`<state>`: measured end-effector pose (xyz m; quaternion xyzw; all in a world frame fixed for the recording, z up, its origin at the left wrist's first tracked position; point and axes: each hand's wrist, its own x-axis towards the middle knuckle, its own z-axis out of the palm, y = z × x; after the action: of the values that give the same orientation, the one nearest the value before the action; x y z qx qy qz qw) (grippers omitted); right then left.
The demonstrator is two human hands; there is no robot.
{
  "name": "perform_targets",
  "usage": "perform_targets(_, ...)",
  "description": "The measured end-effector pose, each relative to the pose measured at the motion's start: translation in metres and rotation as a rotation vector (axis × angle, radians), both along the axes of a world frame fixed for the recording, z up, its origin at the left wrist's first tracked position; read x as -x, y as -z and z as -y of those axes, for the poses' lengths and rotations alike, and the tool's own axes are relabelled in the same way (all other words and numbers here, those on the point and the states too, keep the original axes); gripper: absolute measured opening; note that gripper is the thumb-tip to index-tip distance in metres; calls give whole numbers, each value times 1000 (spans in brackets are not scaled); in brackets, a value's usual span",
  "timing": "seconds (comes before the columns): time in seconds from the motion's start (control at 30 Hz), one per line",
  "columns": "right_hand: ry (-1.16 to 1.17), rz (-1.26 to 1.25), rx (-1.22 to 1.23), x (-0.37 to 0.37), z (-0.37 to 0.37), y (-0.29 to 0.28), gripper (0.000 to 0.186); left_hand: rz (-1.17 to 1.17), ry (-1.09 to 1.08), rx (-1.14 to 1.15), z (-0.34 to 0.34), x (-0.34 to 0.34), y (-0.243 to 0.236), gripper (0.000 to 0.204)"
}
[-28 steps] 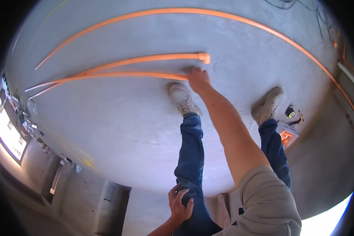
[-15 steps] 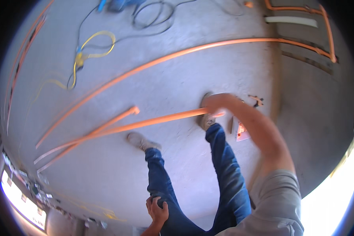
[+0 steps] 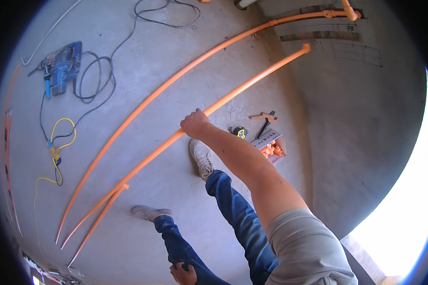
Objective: The person measures, cuts, and joins orange plastic pipes in a renovation site. They use a measuring tape and pencil to mark the pipes, a pipe cutter to shorten them, and a heat fusion tool to join sections and fittings together.
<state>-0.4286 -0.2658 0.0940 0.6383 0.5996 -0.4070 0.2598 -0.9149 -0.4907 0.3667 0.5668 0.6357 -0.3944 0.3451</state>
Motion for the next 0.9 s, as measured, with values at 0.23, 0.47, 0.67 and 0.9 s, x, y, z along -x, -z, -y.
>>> perform_targets(0.23,12,-30,-337,-25,-7,62,24,-211,60,45,40,-25,28,35)
perform_targets(0.47,73,37,-269,-73,-11,122,31,-173,-20,69,37,-24,33,35)
perform_targets(0.67,48,99,-227,-100,-15,147,28,-230,-47,63,45,-26,39,34)
perform_targets(0.9,38,184,-255,-104,-10,152,26,-169,-6,34,48,-18,42,34)
